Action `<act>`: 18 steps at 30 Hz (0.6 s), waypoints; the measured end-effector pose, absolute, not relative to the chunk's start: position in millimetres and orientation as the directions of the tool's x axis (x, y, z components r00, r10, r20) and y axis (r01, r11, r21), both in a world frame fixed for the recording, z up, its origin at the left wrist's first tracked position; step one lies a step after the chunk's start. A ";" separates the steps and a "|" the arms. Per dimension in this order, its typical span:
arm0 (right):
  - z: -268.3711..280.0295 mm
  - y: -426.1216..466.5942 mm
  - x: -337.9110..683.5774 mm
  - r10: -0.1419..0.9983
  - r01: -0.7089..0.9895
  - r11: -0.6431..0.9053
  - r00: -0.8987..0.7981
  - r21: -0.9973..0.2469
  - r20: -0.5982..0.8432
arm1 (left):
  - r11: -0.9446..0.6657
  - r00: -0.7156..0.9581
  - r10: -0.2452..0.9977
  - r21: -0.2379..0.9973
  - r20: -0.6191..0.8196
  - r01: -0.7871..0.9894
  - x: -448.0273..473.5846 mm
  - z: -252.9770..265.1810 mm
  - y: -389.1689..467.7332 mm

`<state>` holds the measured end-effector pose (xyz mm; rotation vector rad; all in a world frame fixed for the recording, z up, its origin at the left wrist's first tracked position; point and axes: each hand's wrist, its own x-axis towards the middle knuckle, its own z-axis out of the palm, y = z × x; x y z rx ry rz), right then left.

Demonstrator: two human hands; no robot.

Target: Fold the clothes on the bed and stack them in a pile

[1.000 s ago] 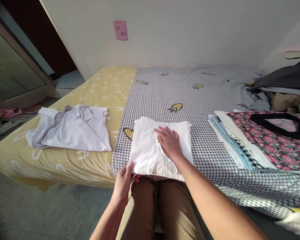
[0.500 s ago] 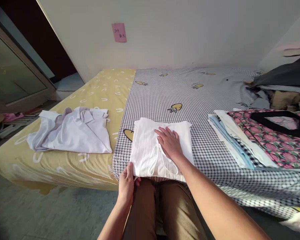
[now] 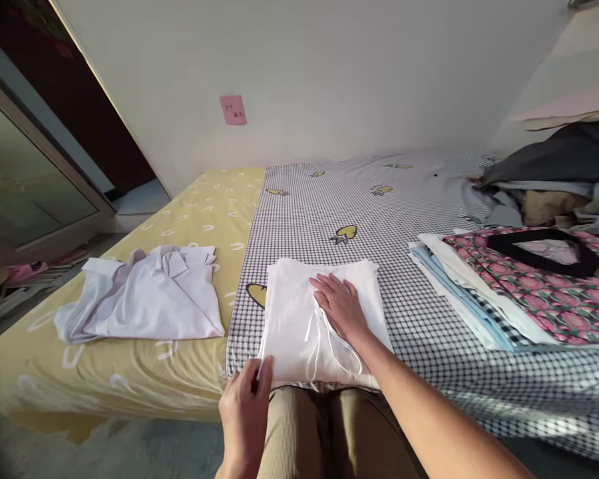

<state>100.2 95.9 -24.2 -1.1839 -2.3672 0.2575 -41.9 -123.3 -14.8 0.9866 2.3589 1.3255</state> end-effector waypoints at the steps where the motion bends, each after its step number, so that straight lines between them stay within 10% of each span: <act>1: -24.3 96.2 100.3 0.794 0.700 0.607 -0.515 -0.376 0.323 | 0.386 -0.735 0.677 0.830 0.043 0.403 -43.2 -19.2 -123.5; 6: -29.8 97.7 98.7 0.781 0.690 0.623 -0.529 -0.367 0.331 | 0.457 -0.714 0.684 0.850 -0.149 0.261 -50.7 -35.9 -126.4; 13: -23.4 94.5 97.4 0.784 0.685 0.621 -0.538 -0.382 0.310 | 0.259 -0.536 0.633 0.500 0.558 0.826 -46.7 17.0 -103.0; 18: -18.5 92.1 97.9 0.771 0.670 0.636 -0.550 -0.382 0.320 | 0.068 -0.170 0.799 0.194 0.577 0.979 -28.9 32.8 -41.0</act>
